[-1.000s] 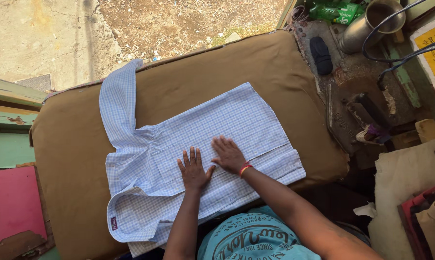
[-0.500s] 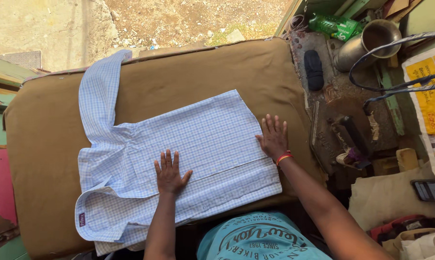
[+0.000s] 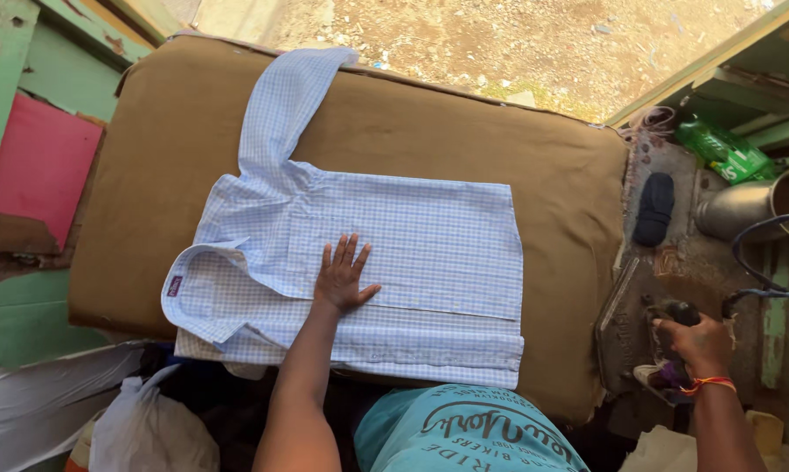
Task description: The person irons a light blue and white checkered shirt on a brown ironing board using a heavy metal iron. They smooth the fabric, press the body and sleeves, and then fold the shirt into a neat rectangle before placing it aside.
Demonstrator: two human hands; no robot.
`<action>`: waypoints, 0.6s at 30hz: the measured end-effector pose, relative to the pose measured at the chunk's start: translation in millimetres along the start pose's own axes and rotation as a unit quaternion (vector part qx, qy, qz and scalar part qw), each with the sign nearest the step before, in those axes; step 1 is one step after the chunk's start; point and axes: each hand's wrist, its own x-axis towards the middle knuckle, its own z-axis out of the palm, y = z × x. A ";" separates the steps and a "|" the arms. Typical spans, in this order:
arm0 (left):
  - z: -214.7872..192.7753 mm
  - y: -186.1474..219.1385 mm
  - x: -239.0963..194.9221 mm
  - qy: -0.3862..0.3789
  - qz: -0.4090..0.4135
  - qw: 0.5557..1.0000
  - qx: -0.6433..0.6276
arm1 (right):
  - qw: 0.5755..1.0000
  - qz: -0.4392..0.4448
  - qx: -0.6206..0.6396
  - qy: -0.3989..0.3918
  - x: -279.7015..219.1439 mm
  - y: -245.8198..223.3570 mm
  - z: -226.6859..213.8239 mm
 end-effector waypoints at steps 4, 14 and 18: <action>-0.7 4.4 -5.8 -0.001 0.001 1.000 -0.012 | 0.984 -0.114 -0.132 -0.030 -19.7 -26.6 15.3; 16.8 -0.4 -8.2 -0.012 -0.027 0.998 -0.053 | 0.882 -0.352 -0.226 -0.218 -131.1 -282.2 122.5; 25.5 -25.2 -45.9 -0.005 -0.105 0.990 -0.096 | 0.880 -0.360 -0.228 -0.208 -175.3 -370.2 158.6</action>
